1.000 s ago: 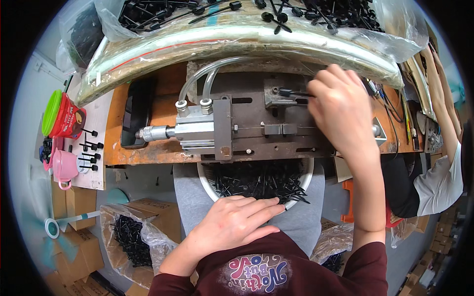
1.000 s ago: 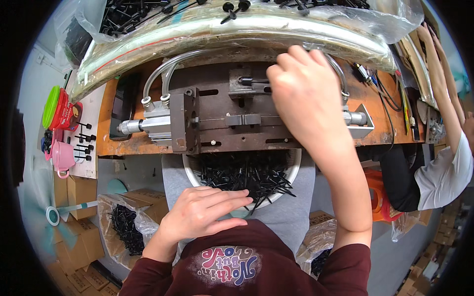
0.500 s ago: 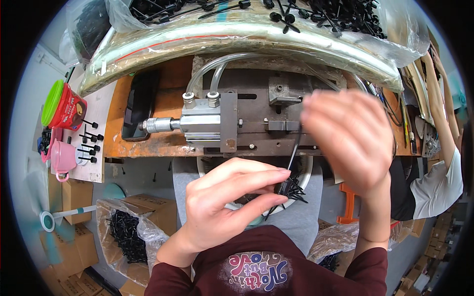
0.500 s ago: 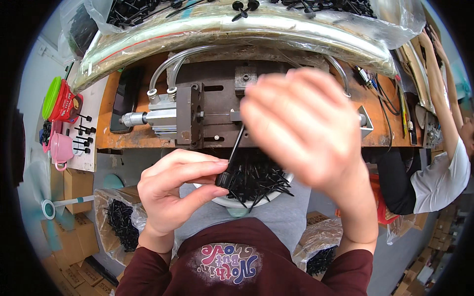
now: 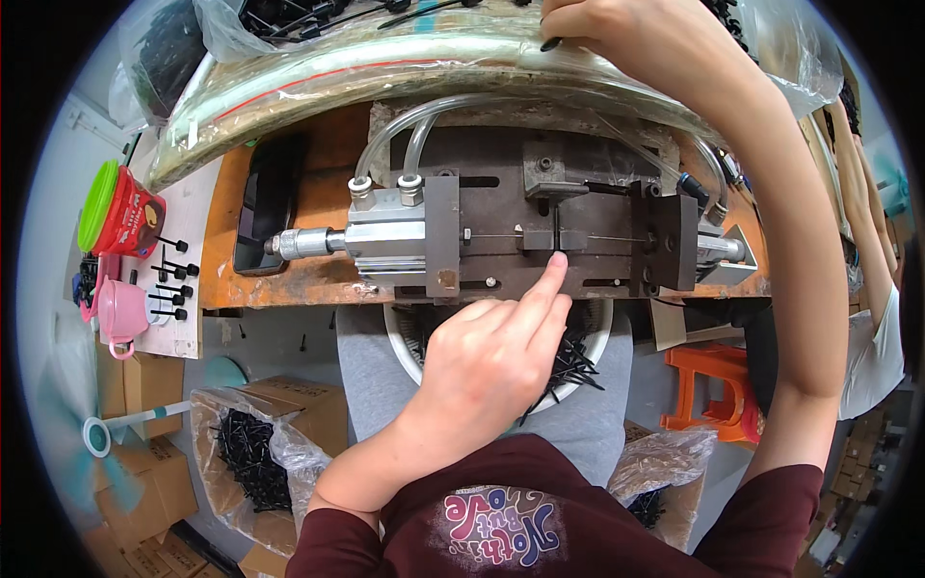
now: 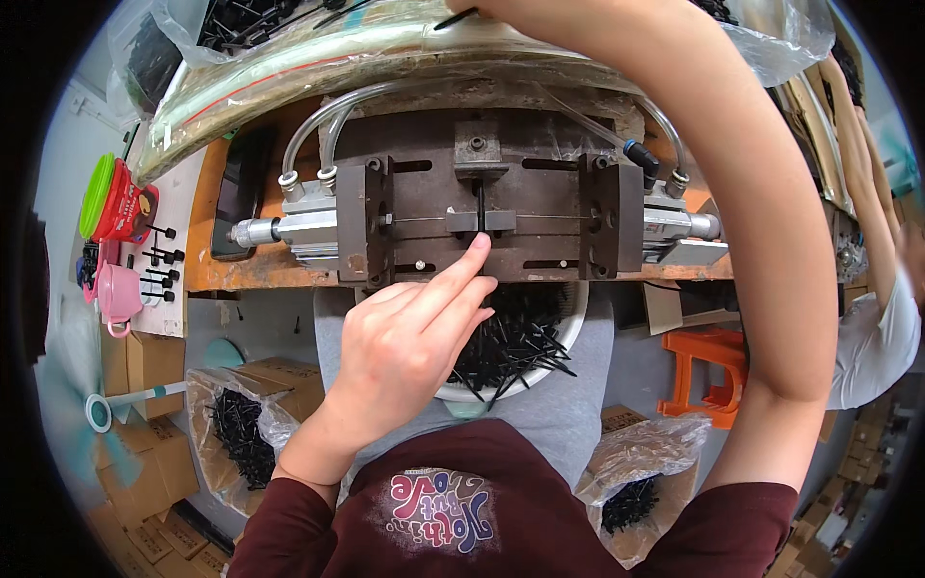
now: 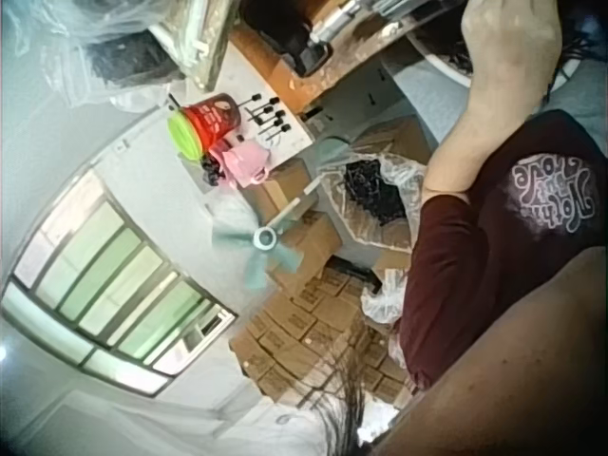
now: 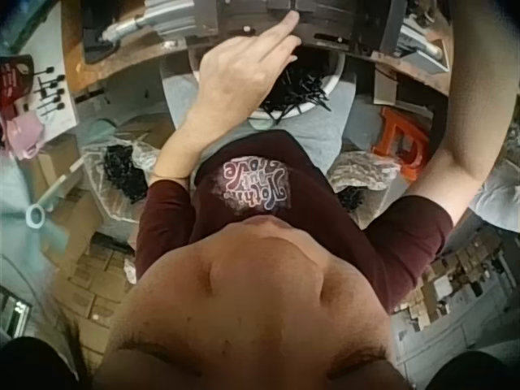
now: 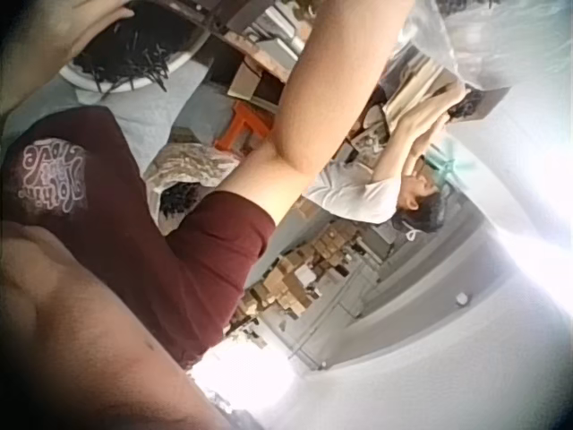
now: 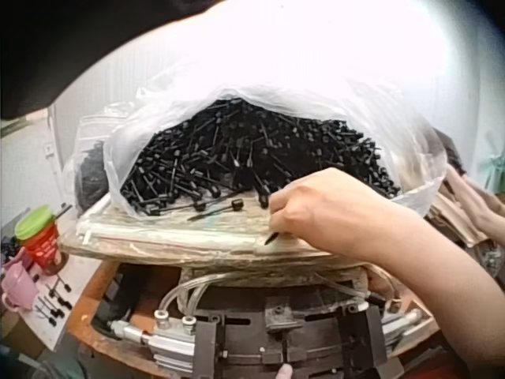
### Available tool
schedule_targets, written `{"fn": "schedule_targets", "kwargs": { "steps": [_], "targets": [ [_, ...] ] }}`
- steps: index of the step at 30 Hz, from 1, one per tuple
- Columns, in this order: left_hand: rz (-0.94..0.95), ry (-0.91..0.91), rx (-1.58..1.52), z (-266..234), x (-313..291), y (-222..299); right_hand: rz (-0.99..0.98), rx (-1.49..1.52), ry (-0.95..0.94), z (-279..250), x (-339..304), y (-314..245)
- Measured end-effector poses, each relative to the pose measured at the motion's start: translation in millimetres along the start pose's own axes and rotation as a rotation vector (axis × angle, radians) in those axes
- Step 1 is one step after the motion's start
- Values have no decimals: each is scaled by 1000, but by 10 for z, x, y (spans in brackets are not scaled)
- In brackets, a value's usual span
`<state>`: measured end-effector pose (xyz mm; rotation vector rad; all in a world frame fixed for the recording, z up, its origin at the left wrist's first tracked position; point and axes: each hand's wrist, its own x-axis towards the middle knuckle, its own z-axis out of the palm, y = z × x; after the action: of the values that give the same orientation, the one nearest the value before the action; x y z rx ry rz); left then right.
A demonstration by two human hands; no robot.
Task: Assembling small black plastic components using a pneumatic machine at a workbench.
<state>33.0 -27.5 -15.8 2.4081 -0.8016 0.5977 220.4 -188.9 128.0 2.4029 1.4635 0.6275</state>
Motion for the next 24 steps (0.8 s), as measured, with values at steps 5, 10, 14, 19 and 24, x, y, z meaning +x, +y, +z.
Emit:
{"fn": "schedule_targets", "kwargs": {
  "steps": [5,10,14,19,24],
  "targets": [
    [2,-12,44,33,88,9,172,360,378,125,-232,-15],
    [-37,-51,22,-11,84,-6,565,832,504,-156,-635,-484],
    [-40,-32,-9,-23,85,-20,848,1093,493,-265,-852,-924],
    [-27,180,-192,-143,40,92,1203,1571,406,-304,-1141,-1381],
    [172,157,-179,-262,16,164,1176,1953,398,-72,-1175,-1722]
  ]
}}
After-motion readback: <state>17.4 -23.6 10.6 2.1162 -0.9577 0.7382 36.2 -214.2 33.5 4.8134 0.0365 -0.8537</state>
